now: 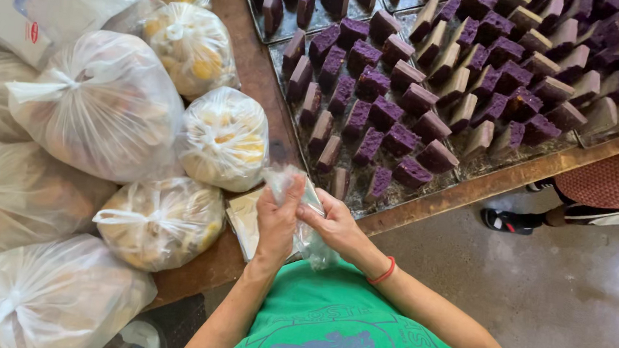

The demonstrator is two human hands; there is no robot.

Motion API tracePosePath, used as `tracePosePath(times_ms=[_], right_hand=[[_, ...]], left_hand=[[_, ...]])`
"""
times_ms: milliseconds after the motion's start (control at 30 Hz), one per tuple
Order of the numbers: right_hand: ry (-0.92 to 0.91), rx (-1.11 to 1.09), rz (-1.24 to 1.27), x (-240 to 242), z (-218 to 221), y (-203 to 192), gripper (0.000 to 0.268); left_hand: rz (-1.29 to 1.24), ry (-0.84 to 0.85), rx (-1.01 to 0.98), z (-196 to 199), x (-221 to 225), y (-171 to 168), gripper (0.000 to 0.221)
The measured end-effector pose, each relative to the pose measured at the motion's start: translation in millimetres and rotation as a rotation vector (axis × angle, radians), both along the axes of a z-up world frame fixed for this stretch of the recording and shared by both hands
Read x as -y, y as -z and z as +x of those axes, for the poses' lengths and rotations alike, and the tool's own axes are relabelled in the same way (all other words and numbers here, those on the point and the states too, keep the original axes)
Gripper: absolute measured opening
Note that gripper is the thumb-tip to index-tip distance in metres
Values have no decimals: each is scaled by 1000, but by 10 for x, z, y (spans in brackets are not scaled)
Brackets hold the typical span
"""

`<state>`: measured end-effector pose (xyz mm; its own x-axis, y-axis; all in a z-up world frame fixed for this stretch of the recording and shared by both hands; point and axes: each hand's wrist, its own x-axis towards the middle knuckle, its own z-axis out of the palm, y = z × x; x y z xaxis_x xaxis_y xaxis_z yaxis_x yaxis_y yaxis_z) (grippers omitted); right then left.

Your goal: The person picks up individual rectangular purple food items from a table and places them one by one into small plastic bags by hand.

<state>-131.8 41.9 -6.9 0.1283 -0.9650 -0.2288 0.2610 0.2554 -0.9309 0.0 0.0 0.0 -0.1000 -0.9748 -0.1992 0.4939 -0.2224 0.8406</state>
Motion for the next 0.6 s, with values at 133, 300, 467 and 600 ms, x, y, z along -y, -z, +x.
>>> tracePosePath(times_ms=[133, 300, 467, 600], right_hand=[[92, -316, -77, 190, -151, -406, 35], [172, -255, -347, 384, -294, -400, 19], [238, -10, -126, 531, -373, -427, 22], [86, -166, -239, 624, -398, -572, 20]], left_hand=[[-73, -51, 96, 8, 147, -289, 12], [-262, -87, 195, -171, 302, -325, 10], [-161, -166, 98, -330, 464, -274, 5], [-193, -161, -69, -374, 571, -216, 15]])
